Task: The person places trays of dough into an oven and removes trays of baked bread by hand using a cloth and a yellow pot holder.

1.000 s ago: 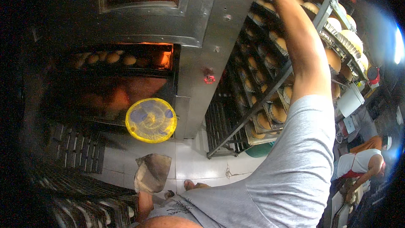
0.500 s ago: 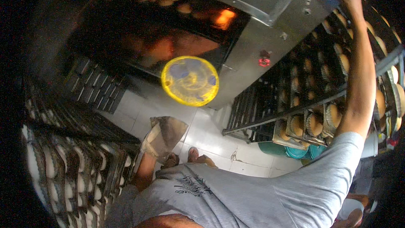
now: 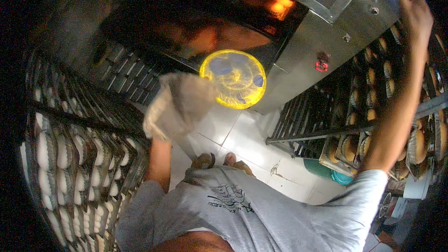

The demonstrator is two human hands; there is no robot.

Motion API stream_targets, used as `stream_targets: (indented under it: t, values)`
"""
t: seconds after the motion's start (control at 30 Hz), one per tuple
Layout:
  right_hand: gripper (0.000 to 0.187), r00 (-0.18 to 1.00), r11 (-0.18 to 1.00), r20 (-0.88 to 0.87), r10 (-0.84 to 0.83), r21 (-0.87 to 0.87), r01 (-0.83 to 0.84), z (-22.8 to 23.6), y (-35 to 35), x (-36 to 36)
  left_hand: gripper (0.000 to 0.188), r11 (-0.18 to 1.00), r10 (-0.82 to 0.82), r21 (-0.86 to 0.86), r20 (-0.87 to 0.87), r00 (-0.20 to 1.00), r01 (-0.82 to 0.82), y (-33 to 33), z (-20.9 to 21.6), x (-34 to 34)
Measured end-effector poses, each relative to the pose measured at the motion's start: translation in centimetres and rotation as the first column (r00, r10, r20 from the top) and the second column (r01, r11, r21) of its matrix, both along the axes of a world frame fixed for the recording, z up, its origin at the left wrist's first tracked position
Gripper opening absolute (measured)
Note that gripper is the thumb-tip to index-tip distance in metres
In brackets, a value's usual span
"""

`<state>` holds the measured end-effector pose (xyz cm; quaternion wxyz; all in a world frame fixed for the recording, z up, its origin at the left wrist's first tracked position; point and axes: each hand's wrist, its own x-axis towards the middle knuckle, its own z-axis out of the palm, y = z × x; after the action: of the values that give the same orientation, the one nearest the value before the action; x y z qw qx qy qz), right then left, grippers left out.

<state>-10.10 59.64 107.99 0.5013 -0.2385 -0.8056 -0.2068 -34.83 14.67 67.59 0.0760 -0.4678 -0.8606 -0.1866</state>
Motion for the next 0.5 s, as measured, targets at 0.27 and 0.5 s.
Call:
stream_targets:
  t: [0.27, 0.5]
  values:
    - [0.096, 0.673, 0.682, 0.388, 0.630, -0.691, -0.240, -34.7, -18.8, -14.7, 0.053, 0.974, 0.213, -0.020, -0.274, 0.938, -0.227, 10.3, 9.7, -10.9]
    - [0.082, 0.666, 0.703, 0.448, 0.597, -0.692, -0.165, -35.7, -20.6, -16.7, 0.042, 0.673, -0.205, -0.718, -0.410, 0.889, -0.176, 25.3, 16.3, -16.3]
